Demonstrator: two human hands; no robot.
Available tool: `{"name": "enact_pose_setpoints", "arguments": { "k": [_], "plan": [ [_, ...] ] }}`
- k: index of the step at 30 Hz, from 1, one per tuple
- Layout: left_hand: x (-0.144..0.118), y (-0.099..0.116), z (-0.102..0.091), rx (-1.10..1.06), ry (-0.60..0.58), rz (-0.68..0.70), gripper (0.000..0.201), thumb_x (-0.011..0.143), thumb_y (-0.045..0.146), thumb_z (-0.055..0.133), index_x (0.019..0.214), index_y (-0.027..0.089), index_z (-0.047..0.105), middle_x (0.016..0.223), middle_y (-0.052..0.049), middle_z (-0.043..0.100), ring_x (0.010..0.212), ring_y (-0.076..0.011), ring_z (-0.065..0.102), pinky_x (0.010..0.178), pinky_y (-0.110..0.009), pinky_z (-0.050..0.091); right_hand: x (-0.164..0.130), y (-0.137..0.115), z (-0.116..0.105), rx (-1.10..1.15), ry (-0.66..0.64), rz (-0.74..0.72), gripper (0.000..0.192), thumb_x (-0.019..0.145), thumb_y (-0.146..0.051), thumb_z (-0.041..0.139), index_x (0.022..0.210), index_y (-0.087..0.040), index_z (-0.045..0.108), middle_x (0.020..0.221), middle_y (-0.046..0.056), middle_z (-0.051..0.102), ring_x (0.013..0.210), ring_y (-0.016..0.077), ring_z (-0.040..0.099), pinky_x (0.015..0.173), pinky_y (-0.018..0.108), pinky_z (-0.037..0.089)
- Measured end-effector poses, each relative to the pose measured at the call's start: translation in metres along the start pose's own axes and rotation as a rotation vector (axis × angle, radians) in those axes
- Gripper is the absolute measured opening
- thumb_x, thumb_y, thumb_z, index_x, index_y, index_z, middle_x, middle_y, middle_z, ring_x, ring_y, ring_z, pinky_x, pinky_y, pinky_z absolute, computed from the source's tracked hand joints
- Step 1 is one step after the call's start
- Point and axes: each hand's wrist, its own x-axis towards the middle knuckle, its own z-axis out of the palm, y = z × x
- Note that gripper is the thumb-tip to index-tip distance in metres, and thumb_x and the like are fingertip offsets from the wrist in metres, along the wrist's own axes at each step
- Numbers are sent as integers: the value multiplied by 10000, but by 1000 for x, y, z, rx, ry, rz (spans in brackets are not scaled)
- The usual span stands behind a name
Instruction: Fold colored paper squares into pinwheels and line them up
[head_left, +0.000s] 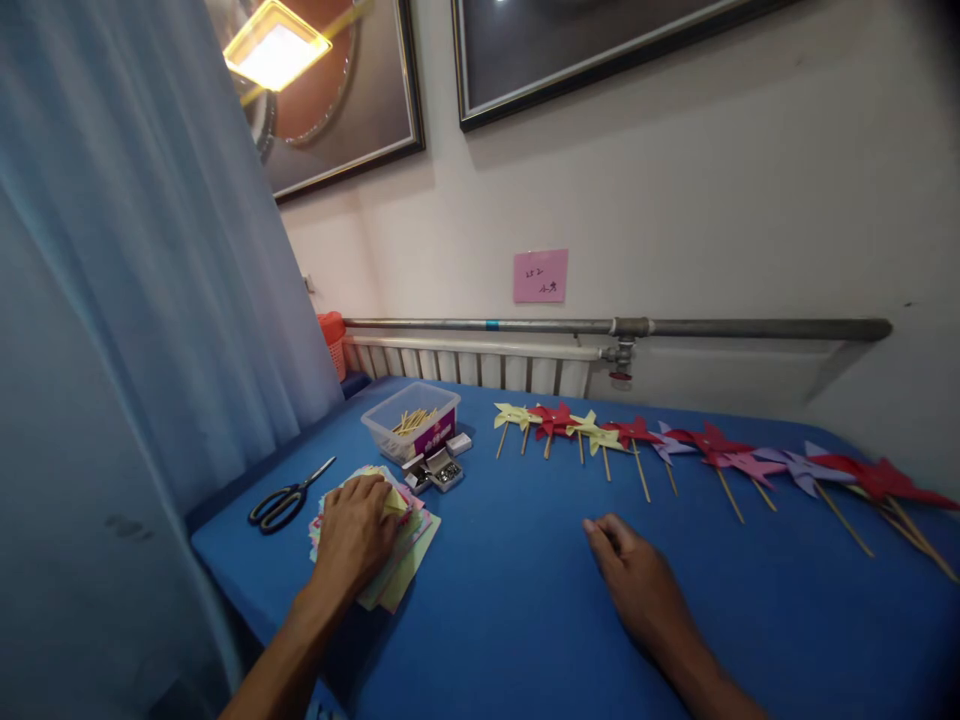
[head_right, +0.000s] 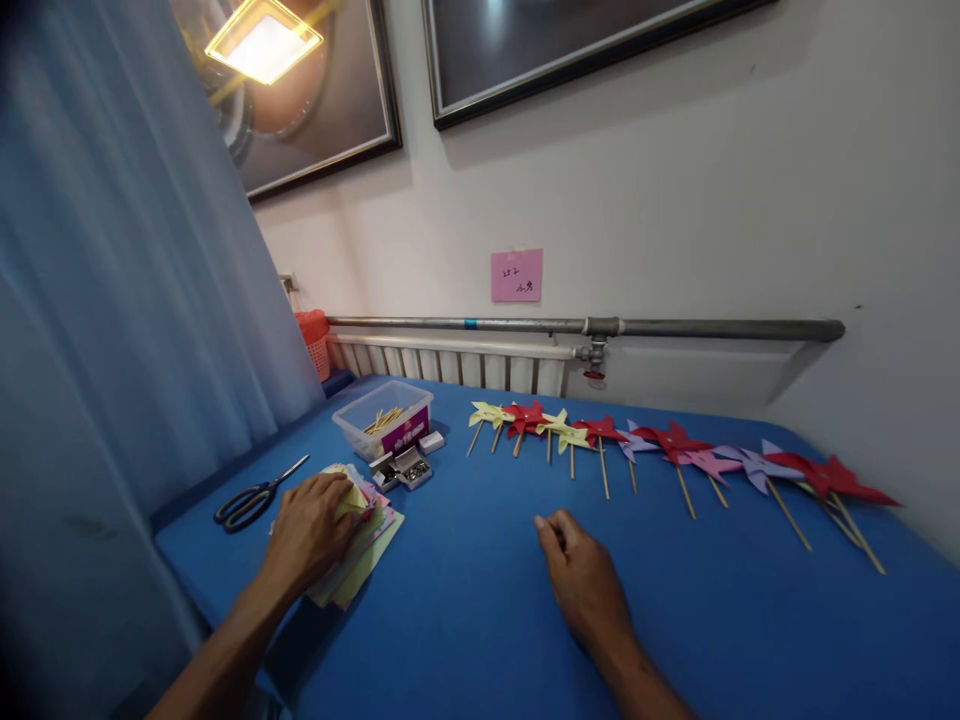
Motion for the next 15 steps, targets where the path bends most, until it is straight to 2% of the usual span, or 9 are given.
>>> {"name": "enact_pose_setpoints", "arguments": {
  "k": [4,7,10,13,15],
  "plan": [
    [4,3,2,-19,-55,-76,268,915,212,445,791,201,682,954,-84,740,956,-264,637,836,-386,393,-1,-2,-2,11,-8,5,425,879,-593,407,625,-252,407,545,-60,381,523,148,404,532,271,327],
    [4,-4,7,-112,43,-112,280,909,226,455,742,201,679,879,-70,740,877,-244,640,802,-359,413,-2,-4,-2,17,-4,-2,422,881,-588,410,623,-254,401,538,-62,376,518,148,396,527,273,326],
    [6,-15,3,-315,322,-207,246,899,292,490,843,201,712,927,-63,747,884,-230,650,828,-344,452,-2,-4,-2,27,8,-16,413,889,-574,416,625,-257,398,526,-64,369,504,147,386,515,274,321],
    [14,-17,-16,-521,669,-435,279,877,391,542,910,181,721,891,-49,730,832,-204,648,811,-321,478,-1,-3,-1,36,11,-19,418,896,-571,415,620,-256,400,522,-62,367,502,147,386,508,272,320],
    [22,-9,-30,-686,815,-588,293,839,422,594,930,174,721,836,-24,709,764,-177,631,757,-295,482,0,-1,0,36,12,-15,422,896,-575,420,622,-254,407,529,-59,375,509,149,397,513,271,322]
  ]
}}
